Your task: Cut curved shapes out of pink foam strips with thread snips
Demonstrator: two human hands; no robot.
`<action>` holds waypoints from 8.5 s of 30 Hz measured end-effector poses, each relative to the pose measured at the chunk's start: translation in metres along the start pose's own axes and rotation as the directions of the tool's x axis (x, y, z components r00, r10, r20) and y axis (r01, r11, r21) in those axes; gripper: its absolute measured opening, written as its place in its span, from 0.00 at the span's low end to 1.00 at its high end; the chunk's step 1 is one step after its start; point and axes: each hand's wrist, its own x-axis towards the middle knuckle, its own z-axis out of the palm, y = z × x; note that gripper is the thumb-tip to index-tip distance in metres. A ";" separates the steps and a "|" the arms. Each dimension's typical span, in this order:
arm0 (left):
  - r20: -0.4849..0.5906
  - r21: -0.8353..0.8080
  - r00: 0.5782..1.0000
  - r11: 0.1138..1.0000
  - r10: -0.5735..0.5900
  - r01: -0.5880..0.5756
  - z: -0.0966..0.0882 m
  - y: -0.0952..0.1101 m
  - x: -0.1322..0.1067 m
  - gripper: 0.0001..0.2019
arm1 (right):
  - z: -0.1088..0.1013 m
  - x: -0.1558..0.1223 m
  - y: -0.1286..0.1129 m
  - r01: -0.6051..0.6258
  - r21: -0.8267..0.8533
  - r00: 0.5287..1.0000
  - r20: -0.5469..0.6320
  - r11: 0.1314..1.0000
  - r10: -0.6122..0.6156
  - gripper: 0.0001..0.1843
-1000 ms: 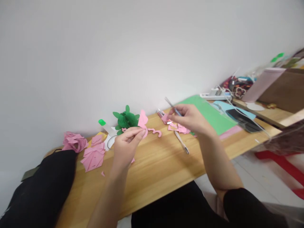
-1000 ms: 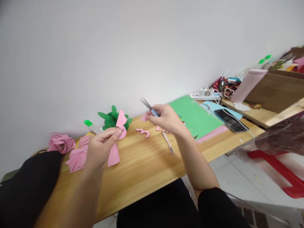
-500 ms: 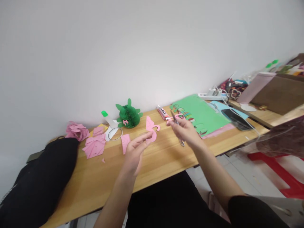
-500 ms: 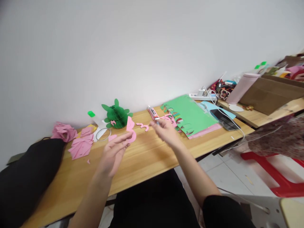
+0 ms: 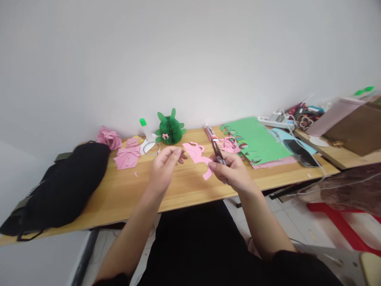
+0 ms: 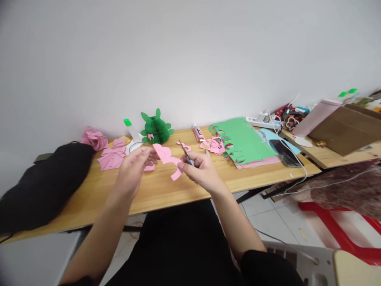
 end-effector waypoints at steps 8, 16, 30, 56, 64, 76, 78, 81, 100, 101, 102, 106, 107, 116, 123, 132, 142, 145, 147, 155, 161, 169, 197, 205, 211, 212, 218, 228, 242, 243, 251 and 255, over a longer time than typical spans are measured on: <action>0.294 0.072 0.956 0.997 -0.014 -0.007 -0.006 0.028 0.017 0.10 | -0.010 0.012 -0.020 0.042 -0.048 0.991 0.128 0.998 -0.036 0.10; 0.062 0.054 0.996 0.996 0.063 -0.067 -0.005 0.026 0.049 0.07 | -0.014 0.053 -0.031 0.275 -0.069 0.922 -0.264 0.959 -0.283 0.17; -0.218 -0.418 0.971 0.889 0.099 -0.185 0.036 0.037 0.080 0.07 | 0.030 0.095 -0.042 0.095 0.210 0.970 0.202 0.973 -0.138 0.17; -0.052 -0.349 0.975 0.912 0.214 -0.218 0.040 0.038 0.071 0.08 | 0.018 0.080 -0.036 0.006 0.312 0.985 0.163 0.950 -0.060 0.20; -0.085 -0.307 0.970 0.920 0.228 -0.244 0.041 0.037 0.072 0.08 | 0.019 0.082 -0.037 0.004 0.285 0.987 0.152 0.958 -0.049 0.20; -0.093 -0.309 0.969 0.919 0.227 -0.245 0.040 0.035 0.072 0.07 | 0.019 0.082 -0.038 -0.001 0.304 0.988 0.148 0.953 -0.046 0.19; -0.097 -0.294 0.971 0.926 0.219 -0.238 0.040 0.036 0.071 0.07 | 0.019 0.082 -0.038 -0.006 0.311 0.988 0.151 0.950 -0.043 0.20; -0.104 -0.279 0.975 0.935 0.197 -0.219 0.039 0.037 0.071 0.06 | 0.019 0.083 -0.037 -0.019 0.324 0.987 0.158 0.946 -0.034 0.20; -0.061 -0.295 0.972 0.926 0.227 -0.235 0.035 0.034 0.072 0.07 | 0.019 0.083 -0.037 -0.016 0.319 0.981 0.189 0.948 -0.047 0.21; -0.052 -0.297 0.972 0.925 0.230 -0.235 0.034 0.034 0.072 0.07 | 0.018 0.083 -0.037 -0.014 0.317 0.981 0.189 0.948 -0.048 0.21; -0.043 -0.299 0.972 0.925 0.232 -0.235 0.034 0.034 0.072 0.07 | 0.018 0.083 -0.036 -0.013 0.313 0.981 0.189 0.950 -0.049 0.21; -0.026 -0.312 0.965 0.915 0.260 -0.254 0.033 0.033 0.073 0.05 | 0.016 0.083 -0.036 -0.009 0.302 0.979 0.199 0.953 -0.054 0.20; -0.024 -0.316 0.965 0.913 0.262 -0.256 0.033 0.033 0.073 0.05 | 0.016 0.083 -0.036 -0.009 0.303 0.978 0.202 0.953 -0.055 0.20; -0.033 -0.315 0.966 0.914 0.258 -0.255 0.032 0.035 0.074 0.06 | 0.016 0.082 -0.037 -0.007 0.305 0.974 0.216 0.952 -0.062 0.21; -0.029 -0.319 0.966 0.913 0.257 -0.252 0.031 0.035 0.074 0.04 | 0.013 0.083 -0.037 0.006 0.300 0.969 0.234 0.954 -0.080 0.20; -0.051 -0.294 0.955 0.909 0.293 -0.294 0.030 0.033 0.075 0.03 | 0.013 0.083 -0.038 0.012 0.271 0.966 0.247 0.963 -0.082 0.21; -0.106 -0.245 0.945 0.913 0.309 -0.326 0.032 0.037 0.072 0.05 | 0.013 0.084 -0.040 0.002 0.224 0.969 0.239 0.975 -0.057 0.21; -0.127 -0.225 0.941 0.915 0.314 -0.336 0.033 0.038 0.073 0.05 | 0.012 0.083 -0.040 0.000 0.231 0.968 0.243 0.973 -0.058 0.21; -0.128 -0.230 0.940 0.912 0.317 -0.339 0.033 0.037 0.073 0.06 | 0.012 0.083 -0.040 0.002 0.232 0.968 0.243 0.973 -0.060 0.21; -0.099 -0.285 0.941 0.897 0.322 -0.337 0.033 0.038 0.073 0.06 | 0.010 0.083 -0.039 -0.001 0.206 0.968 0.246 0.979 -0.050 0.22; -0.089 -0.298 0.944 0.896 0.318 -0.330 0.034 0.037 0.075 0.06 | 0.011 0.084 -0.039 -0.003 0.213 0.965 0.255 0.977 -0.053 0.21; -0.099 -0.270 0.943 0.904 0.317 -0.332 0.033 0.037 0.073 0.04 | 0.011 0.083 -0.037 -0.015 0.212 0.966 0.256 0.977 -0.040 0.22; -0.083 -0.092 0.942 0.939 0.324 -0.331 0.035 0.039 0.073 0.07 | 0.013 0.083 -0.040 -0.050 0.240 0.960 0.278 0.970 -0.019 0.23; -0.120 -0.105 0.933 0.930 0.340 -0.352 0.035 0.041 0.074 0.05 | 0.012 0.083 -0.038 -0.033 0.234 0.959 0.281 0.972 -0.035 0.22; -0.120 -0.036 0.926 0.931 0.357 -0.363 0.035 0.042 0.073 0.06 | 0.010 0.083 -0.036 -0.024 0.255 0.960 0.274 0.967 -0.048 0.21; -0.119 -0.034 0.926 0.931 0.357 -0.364 0.035 0.042 0.073 0.06 | 0.010 0.083 -0.036 -0.024 0.256 0.960 0.275 0.966 -0.048 0.21; -0.121 -0.033 0.923 0.927 0.366 -0.373 0.035 0.041 0.072 0.05 | 0.010 0.084 -0.036 -0.022 0.251 0.962 0.269 0.968 -0.048 0.21; -0.112 -0.098 0.931 0.929 0.347 -0.358 0.036 0.043 0.072 0.06 | 0.009 0.081 -0.037 -0.023 0.223 0.962 0.271 0.974 -0.039 0.22; -0.111 -0.104 0.935 0.932 0.336 -0.347 0.034 0.043 0.074 0.04 | 0.007 0.081 -0.037 -0.007 0.206 0.961 0.271 0.979 -0.050 0.21; -0.102 -0.105 0.935 0.931 0.339 -0.349 0.033 0.043 0.074 0.05 | 0.007 0.081 -0.037 -0.006 0.206 0.960 0.274 0.978 -0.052 0.21; -0.007 -0.069 0.948 0.945 0.319 -0.318 0.025 0.043 0.072 0.05 | 0.005 0.081 -0.035 0.020 0.170 0.961 0.268 0.985 -0.065 0.22; 0.004 -0.076 0.950 0.948 0.311 -0.310 0.025 0.043 0.073 0.05 | 0.003 0.081 -0.035 0.036 0.128 0.964 0.258 0.991 -0.069 0.22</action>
